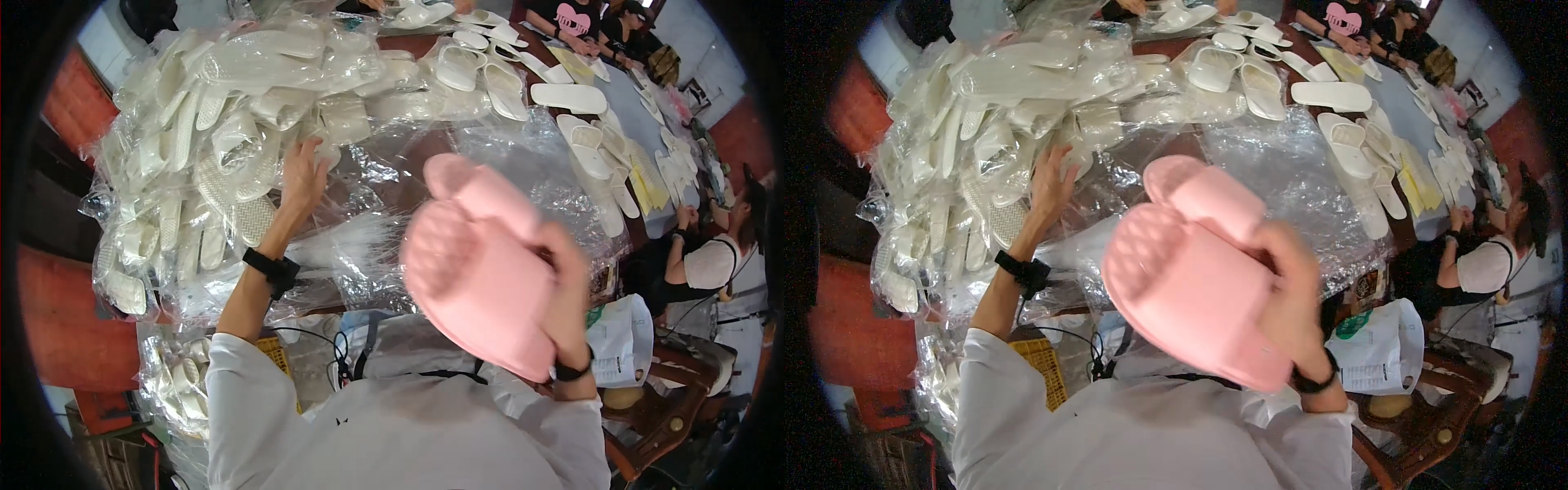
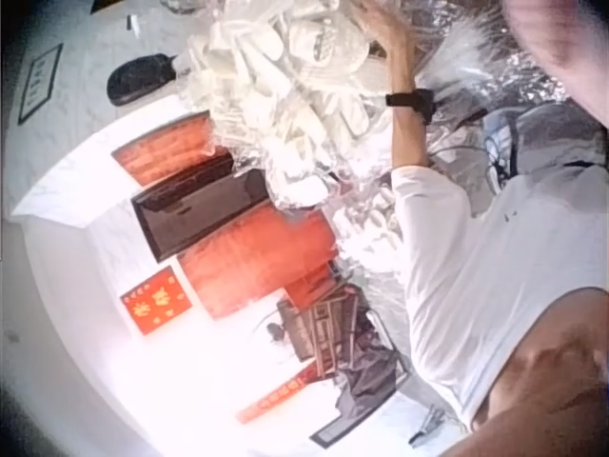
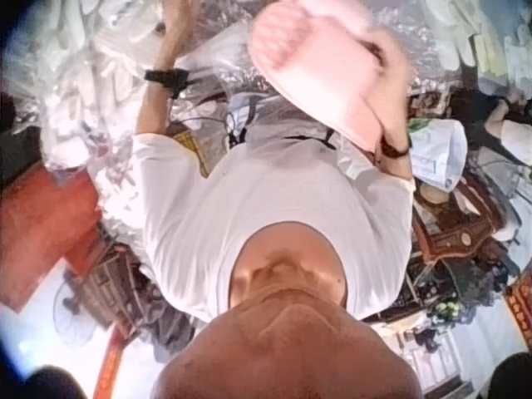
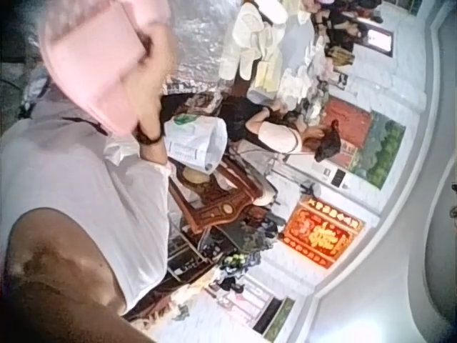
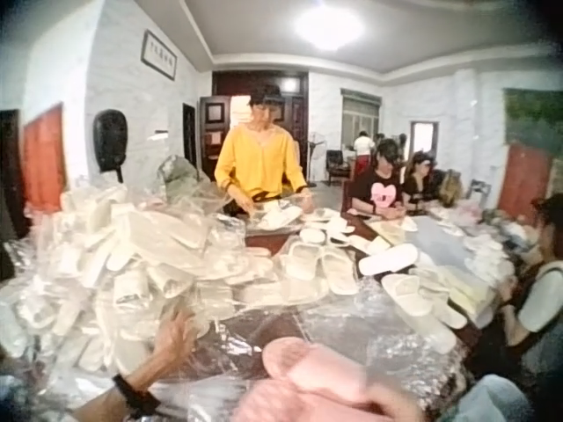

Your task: Pairing and placing various styles of sandals and slippers into plastic bags.

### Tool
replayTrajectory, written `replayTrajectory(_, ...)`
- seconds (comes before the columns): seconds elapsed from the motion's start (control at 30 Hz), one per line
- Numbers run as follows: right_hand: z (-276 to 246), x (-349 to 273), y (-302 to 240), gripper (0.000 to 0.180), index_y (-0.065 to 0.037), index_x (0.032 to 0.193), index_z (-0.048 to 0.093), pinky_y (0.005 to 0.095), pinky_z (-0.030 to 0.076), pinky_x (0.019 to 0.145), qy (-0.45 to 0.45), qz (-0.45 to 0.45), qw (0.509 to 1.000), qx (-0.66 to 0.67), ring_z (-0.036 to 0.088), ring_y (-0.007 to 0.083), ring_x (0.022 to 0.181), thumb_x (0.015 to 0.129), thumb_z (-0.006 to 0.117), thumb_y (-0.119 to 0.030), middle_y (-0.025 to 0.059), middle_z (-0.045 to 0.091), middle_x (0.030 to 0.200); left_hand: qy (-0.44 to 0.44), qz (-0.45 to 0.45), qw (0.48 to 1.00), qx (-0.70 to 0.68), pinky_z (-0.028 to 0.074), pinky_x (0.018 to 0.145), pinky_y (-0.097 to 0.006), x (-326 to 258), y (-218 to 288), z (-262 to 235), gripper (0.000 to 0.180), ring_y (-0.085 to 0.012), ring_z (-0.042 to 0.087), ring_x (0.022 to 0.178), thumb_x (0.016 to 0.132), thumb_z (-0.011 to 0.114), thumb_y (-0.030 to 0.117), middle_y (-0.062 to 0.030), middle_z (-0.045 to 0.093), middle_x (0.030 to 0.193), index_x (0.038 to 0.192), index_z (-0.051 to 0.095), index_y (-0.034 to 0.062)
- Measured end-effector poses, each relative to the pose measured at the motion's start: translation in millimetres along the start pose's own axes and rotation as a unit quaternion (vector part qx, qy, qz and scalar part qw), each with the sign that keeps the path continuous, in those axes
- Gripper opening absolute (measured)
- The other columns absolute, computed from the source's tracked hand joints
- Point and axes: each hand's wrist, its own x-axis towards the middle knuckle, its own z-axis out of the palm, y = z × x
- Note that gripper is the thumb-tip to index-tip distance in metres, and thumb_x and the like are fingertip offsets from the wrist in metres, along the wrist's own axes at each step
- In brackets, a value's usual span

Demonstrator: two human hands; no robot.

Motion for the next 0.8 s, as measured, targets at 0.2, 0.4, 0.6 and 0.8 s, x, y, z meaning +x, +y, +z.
replayTrajectory(0.2, 82.7, 19.3, 59.5, 0.020, -0.001, 0.091, 0.058, 0.0358, 0.049, 0.062, -0.005, -0.054, 0.997, -0.056, 0.062, 0.0307, 0.071, 0.074, 0.068, 0.001, 0.0143, 0.060, 0.087, -0.009, 0.018, 0.998, -0.052, 0.045, 0.087, -0.044, -2.1, 44.8, -8.0, 0.033, -0.0420, 0.056, 0.099, 0.087, 0.062, 0.012, -0.0238, 0.057, 0.108, 0.117, 0.056, -0.0006)
replayTrajectory(0.4, 98.0, 24.0, 70.4, 0.025, -0.002, 0.102, 0.060, 0.0341, 0.054, 0.067, -0.087, -0.025, 0.995, 0.034, 0.065, 0.0253, 0.085, 0.078, 0.067, 0.001, 0.0132, 0.062, 0.099, -0.175, -0.014, 0.971, -0.165, 0.043, 0.093, -0.044, -20.1, 70.8, -25.0, 0.034, -0.0394, 0.054, 0.107, 0.085, 0.064, 0.015, -0.0198, 0.058, 0.110, 0.117, 0.058, 0.0042)
replayTrajectory(0.6, 41.4, 8.7, 65.7, 0.022, -0.005, 0.104, 0.063, 0.0286, 0.051, 0.063, -0.081, 0.040, 0.995, 0.035, 0.065, 0.0173, 0.086, 0.082, 0.066, -0.002, 0.0073, 0.064, 0.101, -0.277, -0.005, 0.941, -0.196, 0.040, 0.098, -0.042, -34.8, 100.0, -41.3, 0.052, -0.0350, 0.051, 0.115, 0.076, 0.071, 0.015, -0.0151, 0.054, 0.121, 0.124, 0.055, 0.0068)
replayTrajectory(0.8, 27.2, -5.8, 85.8, 0.020, -0.004, 0.102, 0.064, 0.0259, 0.048, 0.059, -0.080, 0.068, 0.994, -0.030, 0.063, 0.0145, 0.078, 0.083, 0.068, -0.004, 0.0063, 0.064, 0.093, -0.331, 0.020, 0.932, -0.144, 0.032, 0.105, -0.046, -43.7, 118.9, -37.9, 0.070, -0.0357, 0.042, 0.123, 0.066, 0.077, 0.021, -0.0153, 0.046, 0.129, 0.130, 0.051, 0.0091)
